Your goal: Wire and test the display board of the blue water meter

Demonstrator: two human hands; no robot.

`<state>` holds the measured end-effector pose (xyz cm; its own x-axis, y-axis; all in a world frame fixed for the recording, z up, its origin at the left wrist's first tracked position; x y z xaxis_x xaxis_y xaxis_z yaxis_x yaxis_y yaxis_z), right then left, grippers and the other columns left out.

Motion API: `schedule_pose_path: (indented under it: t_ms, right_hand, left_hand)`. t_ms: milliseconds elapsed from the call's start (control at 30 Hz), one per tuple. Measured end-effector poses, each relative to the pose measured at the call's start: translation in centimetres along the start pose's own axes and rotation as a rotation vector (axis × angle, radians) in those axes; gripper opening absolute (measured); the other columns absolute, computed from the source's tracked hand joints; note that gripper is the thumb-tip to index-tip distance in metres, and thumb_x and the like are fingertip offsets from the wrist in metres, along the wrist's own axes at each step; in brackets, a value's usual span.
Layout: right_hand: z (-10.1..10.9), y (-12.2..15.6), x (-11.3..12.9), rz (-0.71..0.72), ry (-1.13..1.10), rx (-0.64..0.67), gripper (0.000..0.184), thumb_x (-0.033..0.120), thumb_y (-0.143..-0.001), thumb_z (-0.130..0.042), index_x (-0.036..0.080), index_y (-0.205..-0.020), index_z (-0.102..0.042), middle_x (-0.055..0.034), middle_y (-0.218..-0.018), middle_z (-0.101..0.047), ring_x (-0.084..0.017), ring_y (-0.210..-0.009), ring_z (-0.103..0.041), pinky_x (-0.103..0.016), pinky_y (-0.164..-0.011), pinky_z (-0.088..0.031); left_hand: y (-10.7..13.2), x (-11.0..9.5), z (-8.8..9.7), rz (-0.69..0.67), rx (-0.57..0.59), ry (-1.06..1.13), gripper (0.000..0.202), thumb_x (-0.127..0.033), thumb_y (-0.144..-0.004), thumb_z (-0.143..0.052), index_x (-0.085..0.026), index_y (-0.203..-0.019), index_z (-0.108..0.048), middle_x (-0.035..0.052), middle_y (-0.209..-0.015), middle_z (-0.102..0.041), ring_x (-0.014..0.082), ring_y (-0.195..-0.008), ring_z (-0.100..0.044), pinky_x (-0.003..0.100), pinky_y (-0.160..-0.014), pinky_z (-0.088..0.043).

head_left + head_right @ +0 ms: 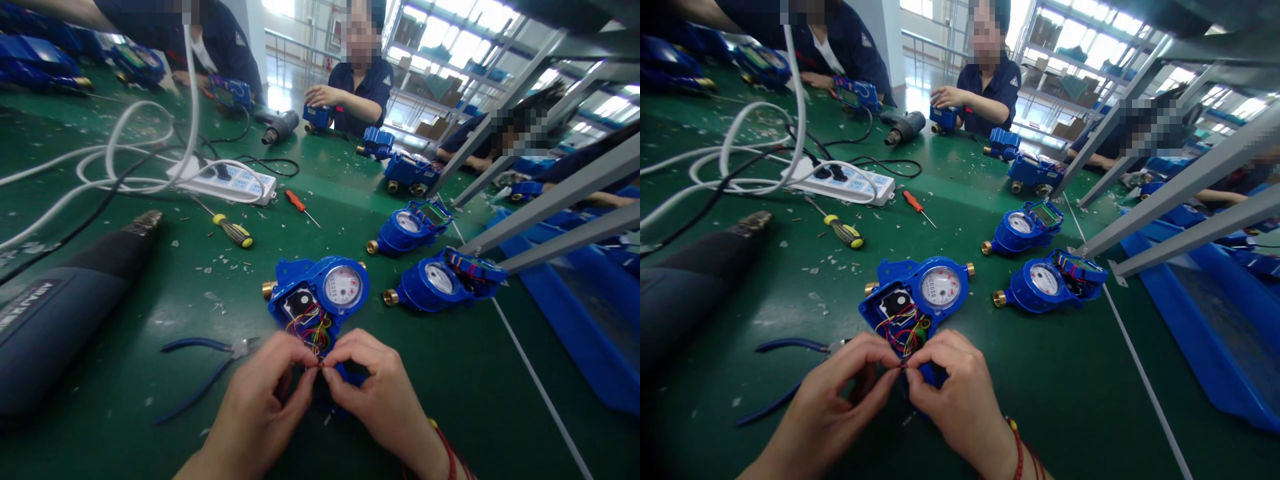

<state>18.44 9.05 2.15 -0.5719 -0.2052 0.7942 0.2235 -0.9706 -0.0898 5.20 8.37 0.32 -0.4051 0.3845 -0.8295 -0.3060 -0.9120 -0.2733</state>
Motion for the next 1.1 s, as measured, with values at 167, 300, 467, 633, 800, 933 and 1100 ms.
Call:
schedule_pose_path:
  t_ms: [167,300,467,633,800,933,1100]
  right_hand:
    - [-0.1,0.3,0.2,0.059,0.05,-0.026,0.011,0.006,-0.072,-0.061,0.016,-0.073,-0.067,-0.0036,-0.074,-0.065,-0.017,-0.074,-0.059,-0.028,-0.067,-0.045]
    - [-0.2,0.5,0.6,0.105,0.162,-0.05,0.013,0.005,-0.072,-0.061,0.017,-0.07,-0.064,-0.0025,-0.072,-0.065,-0.017,-0.073,-0.057,-0.03,-0.067,-0.042]
    - [-0.3,0.7,1.1,0.149,0.219,-0.075,0.014,0.004,-0.073,-0.061,0.017,-0.067,-0.063,-0.002,-0.069,-0.065,-0.017,-0.071,-0.057,-0.03,-0.066,-0.039]
    - [-0.3,0.7,0.9,0.143,0.189,-0.107,0.013,0.005,-0.07,-0.063,0.017,-0.068,-0.062,-0.0009,-0.069,-0.064,-0.016,-0.069,-0.056,-0.029,-0.065,-0.04]
    - [-0.2,0.7,0.8,0.148,0.158,-0.129,0.013,0.004,-0.07,-0.063,0.017,-0.066,-0.062,-0.0018,-0.068,-0.065,-0.017,-0.069,-0.057,-0.029,-0.064,-0.041]
    - [-0.1,0.8,0.6,0.133,0.128,-0.121,0.013,0.003,-0.069,-0.063,0.017,-0.066,-0.062,-0.0023,-0.068,-0.064,-0.017,-0.069,-0.058,-0.03,-0.065,-0.042]
    - [-0.2,0.8,0.2,0.106,0.111,-0.117,0.014,0.003,-0.069,-0.062,0.017,-0.067,-0.062,-0.0022,-0.069,-0.064,-0.017,-0.07,-0.058,-0.029,-0.065,-0.043]
  left_hand:
    - [0.3,-1.1,0.4,-0.078,-0.07,-0.074,0.008,-0.014,-0.082,-0.055,-0.02,-0.087,-0.054,-0.0003,-0.082,-0.054,0.0066,-0.06,-0.052,0.015,-0.051,-0.043]
    - [0.3,-1.2,0.3,-0.068,-0.075,-0.113,0.005,-0.017,-0.083,-0.057,-0.019,-0.086,-0.054,-0.0005,-0.08,-0.054,0.0064,-0.062,-0.053,0.014,-0.056,-0.044]
    - [0.3,-1.3,0.0,-0.098,-0.052,-0.123,0.009,-0.011,-0.082,-0.055,-0.02,-0.084,-0.056,-0.0017,-0.08,-0.055,0.0055,-0.067,-0.054,0.013,-0.062,-0.044]
    - [0.2,-0.6,0.2,0.011,-0.04,-0.059,0.008,-0.018,-0.084,-0.053,-0.02,-0.078,-0.057,-0.003,-0.073,-0.056,0.0068,-0.064,-0.054,0.015,-0.058,-0.043]
    - [0.1,0.6,-0.3,0.173,0.103,0.009,0.014,-0.026,-0.086,-0.049,-0.022,-0.076,-0.058,-0.003,-0.073,-0.057,0.0091,-0.065,-0.055,0.018,-0.059,-0.044]
    - [0.1,0.9,-0.6,0.205,0.144,0.062,0.016,-0.029,-0.087,-0.048,-0.022,-0.076,-0.058,-0.0035,-0.073,-0.056,0.0088,-0.065,-0.054,0.018,-0.059,-0.043]
    - [0.1,0.8,-0.9,0.187,0.154,0.11,0.018,-0.03,-0.088,-0.047,-0.023,-0.075,-0.056,-0.0039,-0.073,-0.055,0.0081,-0.063,-0.053,0.018,-0.058,-0.042]
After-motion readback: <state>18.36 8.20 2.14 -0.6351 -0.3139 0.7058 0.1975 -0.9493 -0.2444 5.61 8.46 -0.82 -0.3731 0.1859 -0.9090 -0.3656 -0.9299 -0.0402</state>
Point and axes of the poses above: each hand's wrist, its own y-axis away from the middle knuckle, its own z-axis out of the back of the hand, x = y × z, the point moved 7 cm from there along -y, towards the middle knuckle
